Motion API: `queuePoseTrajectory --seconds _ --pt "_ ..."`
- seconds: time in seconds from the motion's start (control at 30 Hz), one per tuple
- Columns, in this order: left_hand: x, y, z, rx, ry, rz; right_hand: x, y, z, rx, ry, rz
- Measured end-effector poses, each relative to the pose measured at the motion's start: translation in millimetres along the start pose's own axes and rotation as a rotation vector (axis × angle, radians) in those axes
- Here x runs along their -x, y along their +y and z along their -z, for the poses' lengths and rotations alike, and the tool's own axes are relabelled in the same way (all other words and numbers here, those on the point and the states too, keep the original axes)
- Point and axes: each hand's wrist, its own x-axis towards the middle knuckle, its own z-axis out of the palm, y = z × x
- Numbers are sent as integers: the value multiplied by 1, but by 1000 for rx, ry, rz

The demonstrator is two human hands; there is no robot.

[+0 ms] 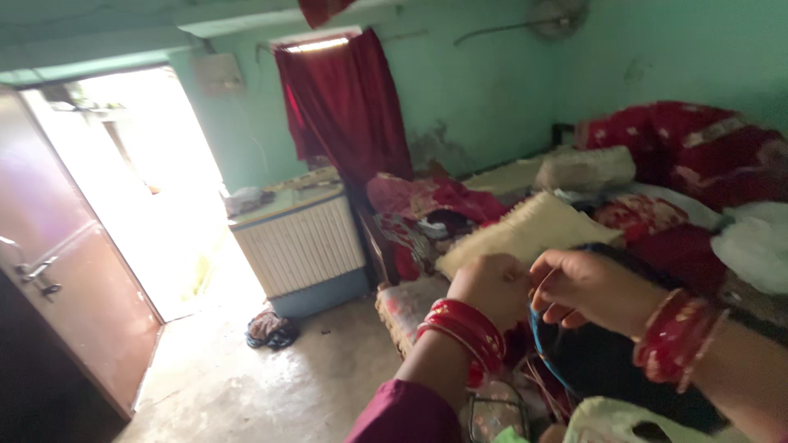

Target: The person organizes laundry by picking up individual pieces of clothing and soft items from a bed, folding or bundling them by hand, and placing them into a plastic laundry basket.

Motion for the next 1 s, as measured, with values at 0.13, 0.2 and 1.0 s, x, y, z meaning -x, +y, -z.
queuePoseTrajectory --seconds 0.13,0.2,1.0 --pt "-3 -53 -46 -505 -106 -370 -22 71 -28 -80 6 -99" --pt "6 -74 -76 -464 -181 -218 -31 106 -38 -140 -11 -152" --pt "76 -176 -216 133 -130 368 -35 477 -159 682 -331 -271"
